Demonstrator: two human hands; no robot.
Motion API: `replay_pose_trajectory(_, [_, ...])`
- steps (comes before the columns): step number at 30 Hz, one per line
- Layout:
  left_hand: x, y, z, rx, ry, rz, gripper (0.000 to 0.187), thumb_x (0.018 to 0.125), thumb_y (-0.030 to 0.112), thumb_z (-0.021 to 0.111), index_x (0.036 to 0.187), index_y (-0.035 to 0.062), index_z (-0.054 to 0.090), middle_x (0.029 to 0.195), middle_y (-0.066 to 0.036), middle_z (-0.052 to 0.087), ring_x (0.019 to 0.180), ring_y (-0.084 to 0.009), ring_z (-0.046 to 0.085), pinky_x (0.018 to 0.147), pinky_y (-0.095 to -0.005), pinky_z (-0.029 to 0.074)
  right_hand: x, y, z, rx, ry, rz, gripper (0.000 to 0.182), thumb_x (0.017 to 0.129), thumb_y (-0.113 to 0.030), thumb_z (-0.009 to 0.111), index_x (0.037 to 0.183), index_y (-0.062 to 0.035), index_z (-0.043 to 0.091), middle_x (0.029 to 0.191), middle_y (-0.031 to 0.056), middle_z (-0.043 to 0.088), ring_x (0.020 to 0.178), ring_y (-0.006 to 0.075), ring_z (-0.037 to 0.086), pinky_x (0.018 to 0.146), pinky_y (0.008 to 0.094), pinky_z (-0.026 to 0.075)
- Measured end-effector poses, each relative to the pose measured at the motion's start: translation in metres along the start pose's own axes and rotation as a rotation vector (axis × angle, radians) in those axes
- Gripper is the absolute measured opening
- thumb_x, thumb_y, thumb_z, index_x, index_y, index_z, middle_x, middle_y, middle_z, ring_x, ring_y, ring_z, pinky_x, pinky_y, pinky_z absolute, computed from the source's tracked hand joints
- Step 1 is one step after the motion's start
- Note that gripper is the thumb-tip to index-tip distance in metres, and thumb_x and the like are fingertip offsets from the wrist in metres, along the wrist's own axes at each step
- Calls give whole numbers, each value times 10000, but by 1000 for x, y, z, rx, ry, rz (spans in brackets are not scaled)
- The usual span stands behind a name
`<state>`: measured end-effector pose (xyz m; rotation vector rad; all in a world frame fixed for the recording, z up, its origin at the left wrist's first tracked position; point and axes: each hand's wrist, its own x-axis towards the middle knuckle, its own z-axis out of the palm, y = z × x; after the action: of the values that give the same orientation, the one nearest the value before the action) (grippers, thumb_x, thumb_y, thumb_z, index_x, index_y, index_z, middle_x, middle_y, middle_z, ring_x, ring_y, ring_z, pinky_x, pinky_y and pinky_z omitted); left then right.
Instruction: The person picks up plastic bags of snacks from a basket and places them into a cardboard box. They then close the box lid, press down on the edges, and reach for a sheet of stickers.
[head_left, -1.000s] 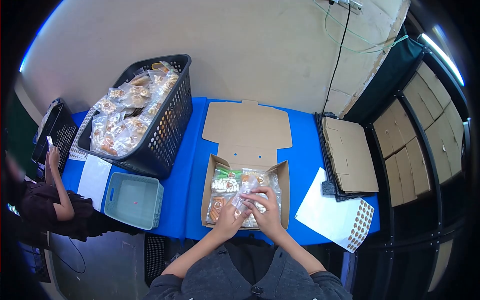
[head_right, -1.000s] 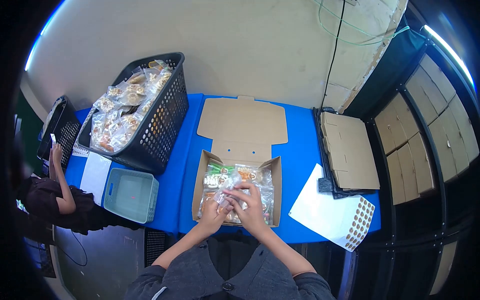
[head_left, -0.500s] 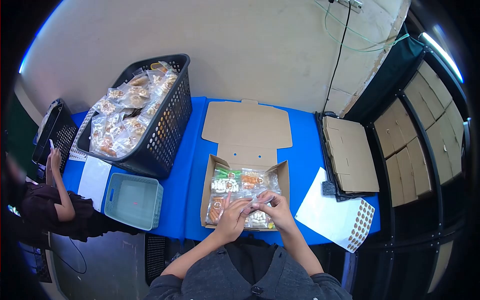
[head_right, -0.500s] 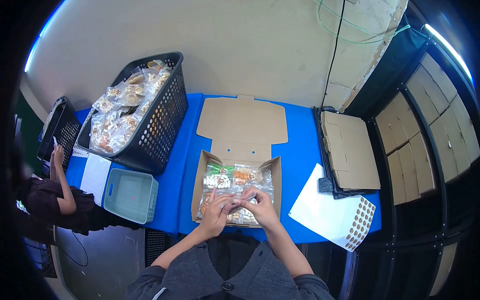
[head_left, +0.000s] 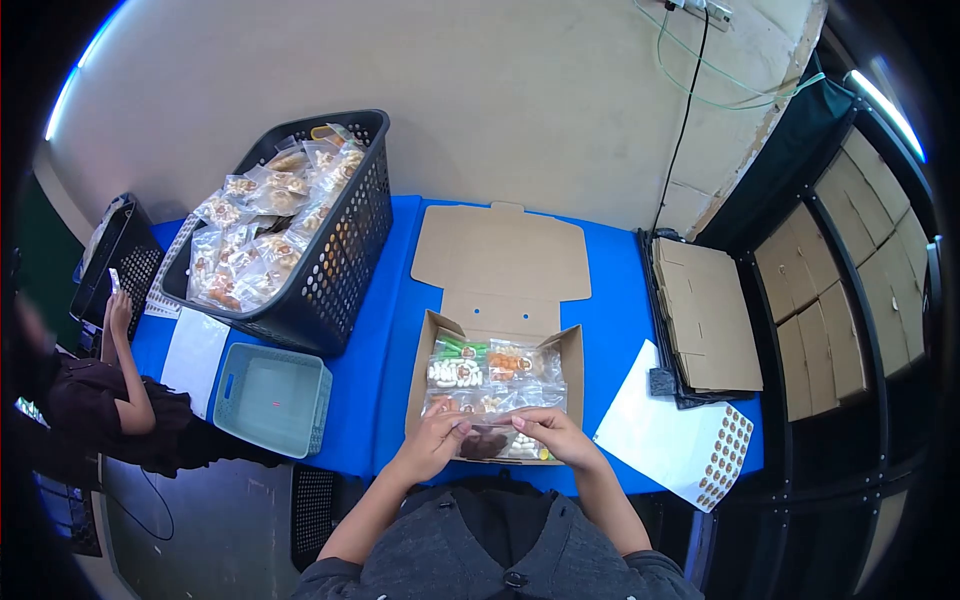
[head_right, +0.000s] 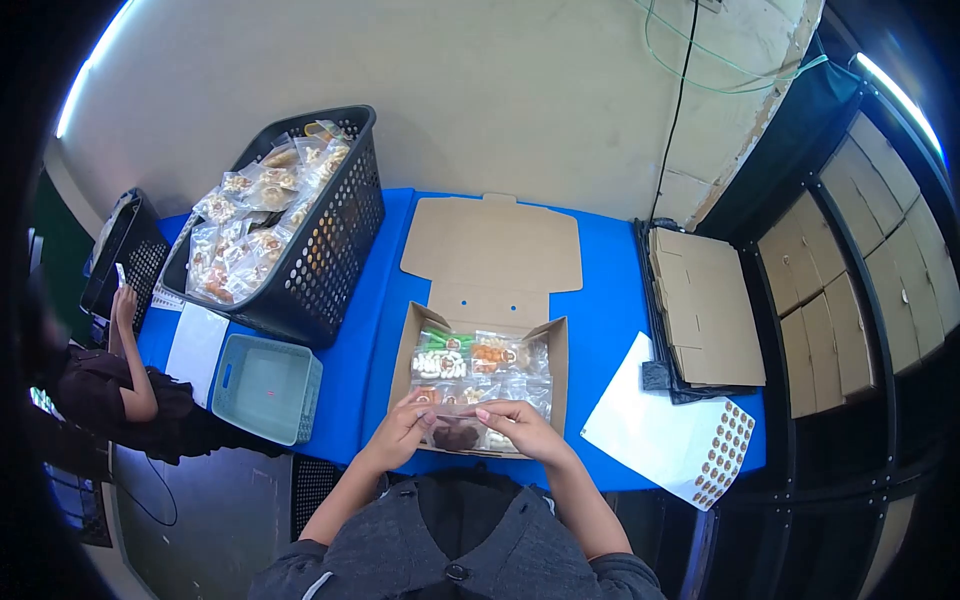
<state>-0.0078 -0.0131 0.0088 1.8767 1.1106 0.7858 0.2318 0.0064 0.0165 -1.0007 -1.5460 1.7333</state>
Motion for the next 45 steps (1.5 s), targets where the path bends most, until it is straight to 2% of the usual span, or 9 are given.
replay_pose_trajectory(4, [3,8,-7,-365,-54,-265,374,987,262,405,1178,-18,561,1101,-176,621,1117,-312,555,1020,-395,367,0,3,-18,164,118,-44,291,956,-237,510,988,-14,694,1057,96,668,958,130,593,852,303,451])
replay_pose_trajectory(11, [8,1,33,404,118,357,687,814,198,645,1412,274,314,1508,-106,169,1410,-316,168,1073,-623,187,-4,6,-33,656,750,-239,290,958,-266,492,1125,-40,564,997,60,653,884,151,627,705,278,518])
replay_pose_trajectory(16, [19,-10,47,678,183,567,592,797,161,640,1341,270,432,1395,-95,373,1361,-244,310,1091,-569,205,-5,19,-23,836,698,-108,318,963,-275,474,1173,-41,527,1044,68,624,849,140,617,727,301,530])
replay_pose_trajectory(19, [38,-6,35,327,299,492,284,790,47,657,1063,115,619,1039,-39,641,1037,-183,611,969,-394,426,-3,18,-26,892,482,-59,425,955,-234,492,1336,-62,418,1174,106,572,874,135,569,793,330,493])
replay_pose_trajectory(25, [63,-71,36,-648,264,-174,286,861,52,633,1137,46,562,1065,-111,630,964,-153,614,840,-288,490,17,56,-34,261,706,-90,454,844,-120,673,1245,-13,489,1085,116,616,867,111,580,792,250,461])
replay_pose_trajectory(28, [76,-71,28,-646,184,-197,499,840,102,665,1282,42,442,1180,-183,560,1044,-232,591,892,-345,475,26,74,-43,248,639,14,451,783,-177,743,1150,14,562,991,86,643,831,98,581,782,234,456])
replay_pose_trajectory(31, [85,-64,26,-157,403,-304,694,821,155,681,1385,48,290,1287,-218,450,1151,-304,521,970,-380,423,26,77,-39,-727,1023,-47,440,731,-230,773,1079,-19,605,992,117,578,967,240,575,842,353,459])
replay_pose_trajectory(37, [85,-96,-21,131,499,-267,586,841,174,626,1352,68,360,1270,-206,439,1178,-324,479,984,-371,394,22,79,-110,-714,1321,-24,277,790,-177,701,1020,-40,629,957,105,551,929,241,537,832,353,435])
replay_pose_trajectory(45, [113,-233,-46,-216,623,-485,236,942,140,486,1145,65,581,1102,-91,595,958,-214,578,842,-337,462,68,169,-201,-94,1035,351,298,934,-294,510,1076,-58,624,961,88,635,820,182,570,726,288,457])
